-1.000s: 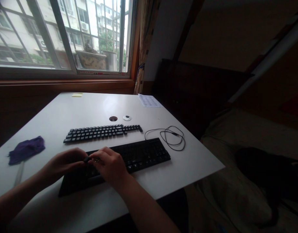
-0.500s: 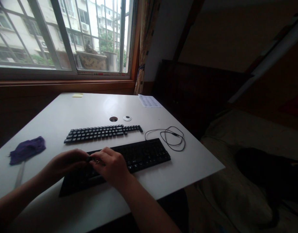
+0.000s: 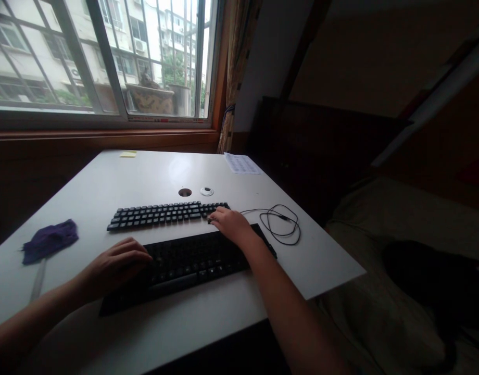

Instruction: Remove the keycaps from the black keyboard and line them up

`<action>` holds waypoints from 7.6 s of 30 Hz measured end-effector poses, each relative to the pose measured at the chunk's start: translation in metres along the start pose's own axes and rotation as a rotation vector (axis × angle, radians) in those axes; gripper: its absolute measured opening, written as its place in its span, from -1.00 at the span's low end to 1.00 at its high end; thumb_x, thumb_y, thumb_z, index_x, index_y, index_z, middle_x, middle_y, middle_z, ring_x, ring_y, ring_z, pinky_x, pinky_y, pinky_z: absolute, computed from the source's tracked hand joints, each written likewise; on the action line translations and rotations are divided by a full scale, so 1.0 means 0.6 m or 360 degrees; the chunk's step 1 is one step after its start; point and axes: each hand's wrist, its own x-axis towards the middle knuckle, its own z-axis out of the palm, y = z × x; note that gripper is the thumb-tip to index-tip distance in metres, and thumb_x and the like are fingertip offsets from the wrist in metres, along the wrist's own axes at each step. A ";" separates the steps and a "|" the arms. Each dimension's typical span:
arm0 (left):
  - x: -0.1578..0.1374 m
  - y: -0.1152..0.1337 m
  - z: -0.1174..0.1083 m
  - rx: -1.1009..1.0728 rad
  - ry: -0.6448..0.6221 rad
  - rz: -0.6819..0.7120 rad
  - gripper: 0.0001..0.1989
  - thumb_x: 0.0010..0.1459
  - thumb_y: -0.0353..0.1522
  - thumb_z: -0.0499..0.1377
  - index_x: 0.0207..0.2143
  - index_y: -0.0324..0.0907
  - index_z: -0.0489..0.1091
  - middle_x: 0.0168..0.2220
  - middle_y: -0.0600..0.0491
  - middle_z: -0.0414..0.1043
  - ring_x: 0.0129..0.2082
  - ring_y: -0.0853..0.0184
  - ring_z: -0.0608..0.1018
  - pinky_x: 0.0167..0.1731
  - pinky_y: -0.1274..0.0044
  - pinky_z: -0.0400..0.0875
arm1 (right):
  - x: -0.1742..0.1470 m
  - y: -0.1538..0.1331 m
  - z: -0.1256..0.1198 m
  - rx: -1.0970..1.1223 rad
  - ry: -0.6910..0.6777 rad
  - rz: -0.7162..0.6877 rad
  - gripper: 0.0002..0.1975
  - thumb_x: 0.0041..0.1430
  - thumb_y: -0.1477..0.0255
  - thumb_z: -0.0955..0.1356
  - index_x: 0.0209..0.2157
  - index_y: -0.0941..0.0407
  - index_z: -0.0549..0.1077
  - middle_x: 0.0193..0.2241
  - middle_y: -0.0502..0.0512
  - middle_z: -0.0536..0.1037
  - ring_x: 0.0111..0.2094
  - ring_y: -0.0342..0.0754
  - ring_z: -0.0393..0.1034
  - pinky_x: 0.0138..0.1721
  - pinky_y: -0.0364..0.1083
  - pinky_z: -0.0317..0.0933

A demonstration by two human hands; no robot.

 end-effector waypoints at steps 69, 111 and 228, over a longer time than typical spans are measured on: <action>-0.001 -0.006 0.011 0.0046 -0.0173 0.0022 -0.78 0.32 -0.45 0.06 -0.08 -0.13 0.46 -0.20 -0.05 0.47 -0.19 0.29 0.44 -0.20 0.47 0.42 | 0.002 0.017 0.043 -0.0231 -0.0189 0.0092 -0.56 0.31 0.36 0.20 0.20 -0.02 0.32 0.15 0.07 0.35 -0.13 0.02 0.46 -0.18 -0.06 0.34; 0.003 0.004 0.008 0.0080 -0.0179 0.0015 -0.78 0.33 -0.46 0.04 -0.09 -0.14 0.45 -0.20 -0.06 0.47 -0.19 0.29 0.43 -0.19 0.47 0.41 | 0.016 0.005 0.040 -0.0198 -0.0202 0.0174 -0.55 0.30 0.34 0.22 0.21 -0.02 0.31 0.16 0.09 0.34 -0.07 0.04 0.45 -0.13 -0.04 0.34; 0.006 0.037 0.011 -0.0466 0.0465 -0.0530 -0.66 0.17 -0.31 0.25 -0.02 -0.12 0.29 -0.17 -0.01 0.52 -0.26 0.31 0.62 -0.25 0.47 0.59 | 0.004 -0.215 0.035 0.2623 0.0144 0.0798 -0.50 0.09 0.03 0.38 -0.64 0.14 0.31 -0.76 -0.11 0.30 -0.78 -0.32 -0.02 -0.75 -0.24 -0.25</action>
